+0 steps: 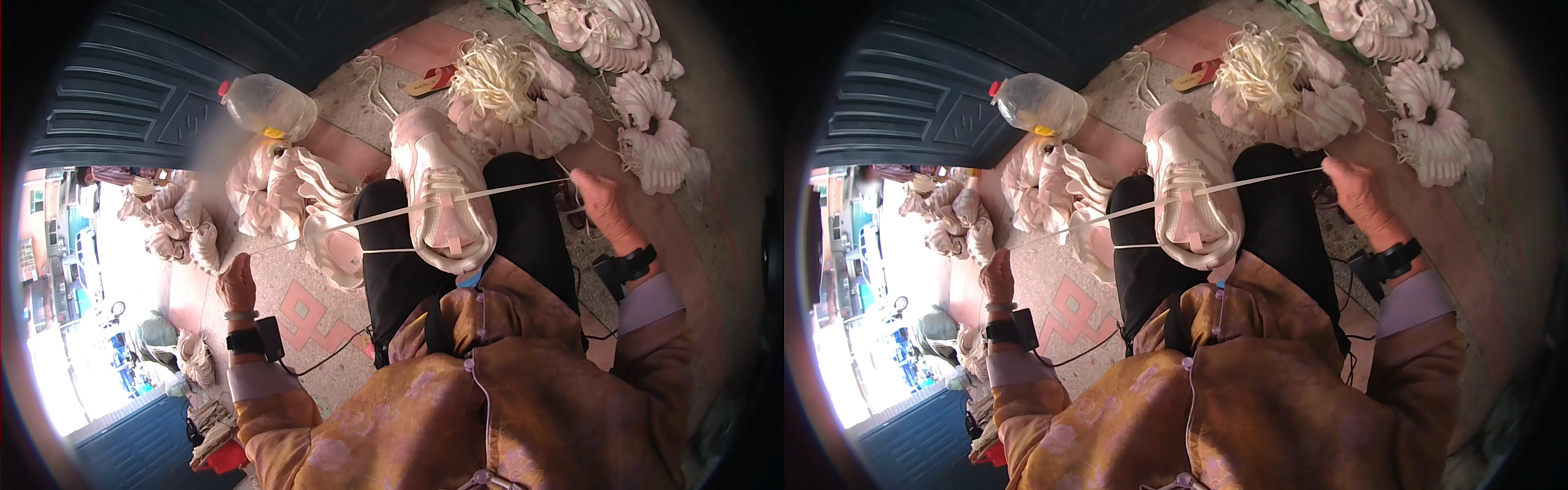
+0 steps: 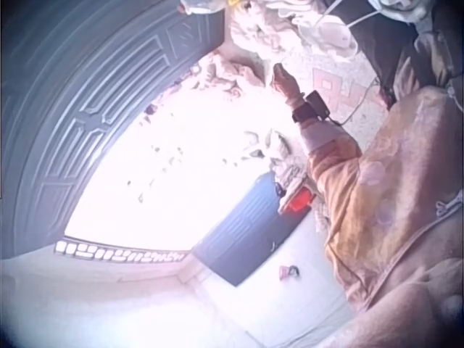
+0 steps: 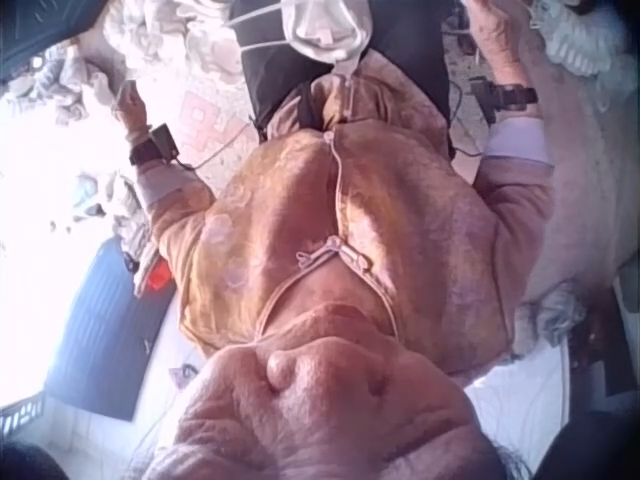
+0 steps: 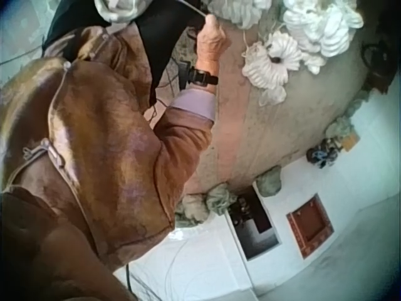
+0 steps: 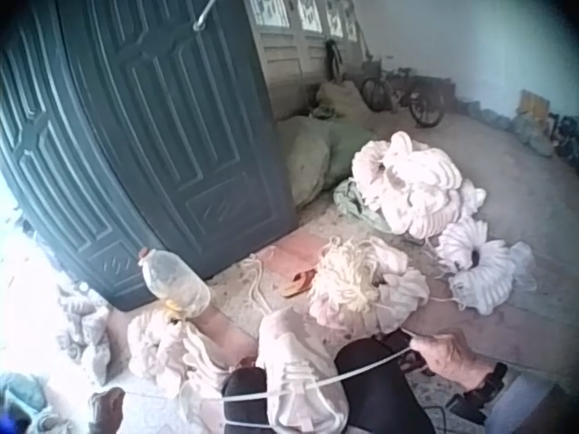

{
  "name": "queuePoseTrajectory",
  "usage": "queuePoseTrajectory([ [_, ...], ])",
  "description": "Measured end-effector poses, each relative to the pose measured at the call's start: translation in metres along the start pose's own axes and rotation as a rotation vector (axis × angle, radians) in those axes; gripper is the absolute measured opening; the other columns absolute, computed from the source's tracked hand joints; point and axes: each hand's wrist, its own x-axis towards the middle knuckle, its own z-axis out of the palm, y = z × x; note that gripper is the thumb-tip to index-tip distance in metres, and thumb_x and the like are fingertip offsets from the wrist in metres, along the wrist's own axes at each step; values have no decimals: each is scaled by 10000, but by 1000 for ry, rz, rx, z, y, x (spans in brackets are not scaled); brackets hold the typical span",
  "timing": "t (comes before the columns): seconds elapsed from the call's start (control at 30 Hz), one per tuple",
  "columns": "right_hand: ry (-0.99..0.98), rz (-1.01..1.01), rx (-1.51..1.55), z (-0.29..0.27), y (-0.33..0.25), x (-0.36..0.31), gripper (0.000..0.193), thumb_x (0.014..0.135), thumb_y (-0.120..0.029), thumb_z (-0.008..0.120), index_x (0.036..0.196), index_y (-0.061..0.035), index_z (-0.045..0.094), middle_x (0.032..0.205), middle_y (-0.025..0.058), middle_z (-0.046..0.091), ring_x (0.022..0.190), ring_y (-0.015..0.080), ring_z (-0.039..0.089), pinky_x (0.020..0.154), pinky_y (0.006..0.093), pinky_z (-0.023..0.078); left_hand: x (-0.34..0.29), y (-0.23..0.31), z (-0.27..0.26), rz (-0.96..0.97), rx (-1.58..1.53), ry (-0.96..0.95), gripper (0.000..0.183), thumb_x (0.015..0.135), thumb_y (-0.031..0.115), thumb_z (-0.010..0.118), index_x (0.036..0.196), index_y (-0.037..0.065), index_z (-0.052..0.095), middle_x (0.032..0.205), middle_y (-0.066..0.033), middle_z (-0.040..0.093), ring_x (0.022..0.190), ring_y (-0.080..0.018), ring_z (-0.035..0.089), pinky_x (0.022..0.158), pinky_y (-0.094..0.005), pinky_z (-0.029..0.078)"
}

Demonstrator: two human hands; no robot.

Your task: Lacing a shoe in a shoe manufacturing environment.

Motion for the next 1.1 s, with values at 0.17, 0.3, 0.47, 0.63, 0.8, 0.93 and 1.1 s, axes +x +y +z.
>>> queuePoseTrajectory([
  [0.17,137,-53,-167,-39,52,5,137,844,-110,529,960,-66,587,783,170,594,705,356,587,590,411,467,16,-11,-9,17,-10,-57,90,848,193,588,829,118,634,638,-142,593,607,-341,598,527,-386,446],
  [0.3,85,153,-415,-90,142,-11,190,871,-134,491,1028,-102,592,892,161,612,822,362,581,663,408,475,29,-46,-27,22,89,-95,112,859,202,570,828,110,626,676,-160,598,631,-342,600,548,-399,448],
  [0.47,258,137,-397,-159,192,7,237,907,-127,447,1097,-51,567,959,148,641,876,334,607,705,347,482,53,-81,-57,-122,8,-4,163,878,205,560,875,61,635,641,-140,585,534,-226,570,535,-354,439],
  [0.63,222,480,549,-128,226,-27,221,915,-174,489,1075,-62,592,809,27,586,749,131,573,653,250,479,82,8,29,-607,-755,-254,135,881,198,533,842,93,609,556,25,473,443,-85,474,360,-217,408],
  [0.8,-219,938,1165,-17,-50,13,164,850,-253,555,843,-90,574,690,7,571,541,68,516,575,235,499,45,168,16,-637,-1138,-738,157,846,197,583,806,47,607,558,-18,512,436,-93,499,416,-215,434],
  [0.93,-290,687,1187,9,-98,23,196,859,-232,582,787,-55,623,660,-51,494,543,22,405,481,157,312,44,216,36,-578,-1347,-924,144,879,175,572,852,41,619,621,-17,572,486,-82,525,469,-201,444],
  [1.1,-212,681,1342,36,-121,36,116,859,-138,603,797,-42,619,676,-38,534,553,26,460,502,171,387,46,241,57,-485,-1415,-742,133,876,176,580,865,57,639,689,16,590,540,-40,504,502,-179,435],
])
